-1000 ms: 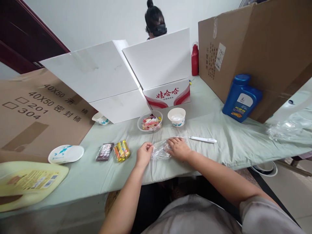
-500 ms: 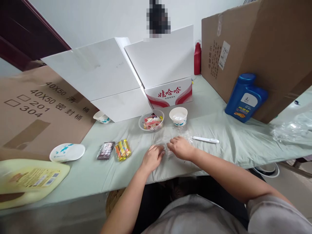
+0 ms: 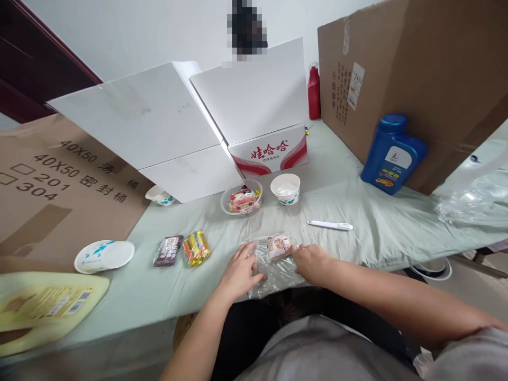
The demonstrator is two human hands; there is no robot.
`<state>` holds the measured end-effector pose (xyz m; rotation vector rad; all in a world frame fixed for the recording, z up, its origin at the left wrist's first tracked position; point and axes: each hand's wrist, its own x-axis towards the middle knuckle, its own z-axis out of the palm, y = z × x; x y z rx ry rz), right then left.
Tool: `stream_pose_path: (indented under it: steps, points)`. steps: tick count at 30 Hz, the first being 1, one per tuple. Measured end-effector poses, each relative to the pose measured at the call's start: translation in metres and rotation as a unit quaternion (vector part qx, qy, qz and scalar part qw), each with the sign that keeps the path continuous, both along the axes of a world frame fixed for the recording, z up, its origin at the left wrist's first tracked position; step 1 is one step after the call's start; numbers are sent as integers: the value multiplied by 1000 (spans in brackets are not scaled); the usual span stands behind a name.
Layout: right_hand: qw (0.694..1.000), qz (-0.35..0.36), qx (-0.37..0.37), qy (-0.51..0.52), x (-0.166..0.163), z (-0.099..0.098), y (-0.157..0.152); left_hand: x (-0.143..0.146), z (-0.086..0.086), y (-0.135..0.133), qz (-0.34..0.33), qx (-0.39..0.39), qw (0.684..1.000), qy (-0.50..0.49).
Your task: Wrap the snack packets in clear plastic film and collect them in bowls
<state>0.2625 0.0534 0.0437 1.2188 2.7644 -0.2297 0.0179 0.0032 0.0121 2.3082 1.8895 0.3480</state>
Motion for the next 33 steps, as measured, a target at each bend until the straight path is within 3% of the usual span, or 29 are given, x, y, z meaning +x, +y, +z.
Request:
stream_pose_path:
  steps: [3, 7, 10, 12, 15, 17, 21, 24, 27, 30, 33]
  points:
    - [999, -9, -30, -10, 11, 1, 5, -14, 11, -4, 33, 25, 999, -1]
    - [988, 8, 0, 157, 3, 1, 28, 6, 27, 10, 2, 86, 993, -75]
    - [966, 32, 38, 253, -11, -19, 50, 38, 18, 28, -68, 82, 990, -96]
    - [956, 43, 59, 285, -16, -39, 59, 50, 4, 36, -75, 65, 992, -76]
    - [943, 49, 75, 319, -16, -59, 62, 48, -12, 36, -82, 46, 992, -89]
    - [938, 49, 76, 335, -14, -63, 61, 34, -11, 31, -81, 58, 985, -138]
    - [939, 34, 75, 335, -15, -59, 59, -5, 24, 42, 1, 170, 960, -224]
    - [947, 28, 79, 311, -17, -56, 59, -32, 63, 83, 55, 286, 942, -168]
    - [954, 26, 75, 289, -17, -56, 58, -44, 91, 130, 77, 277, 952, -104]
    - [962, 15, 84, 258, -17, -57, 56, -29, 95, 146, 100, 298, 945, -88]
    - [970, -9, 109, 216, -19, -62, 55, 0, 74, 125, 41, 301, 946, -111]
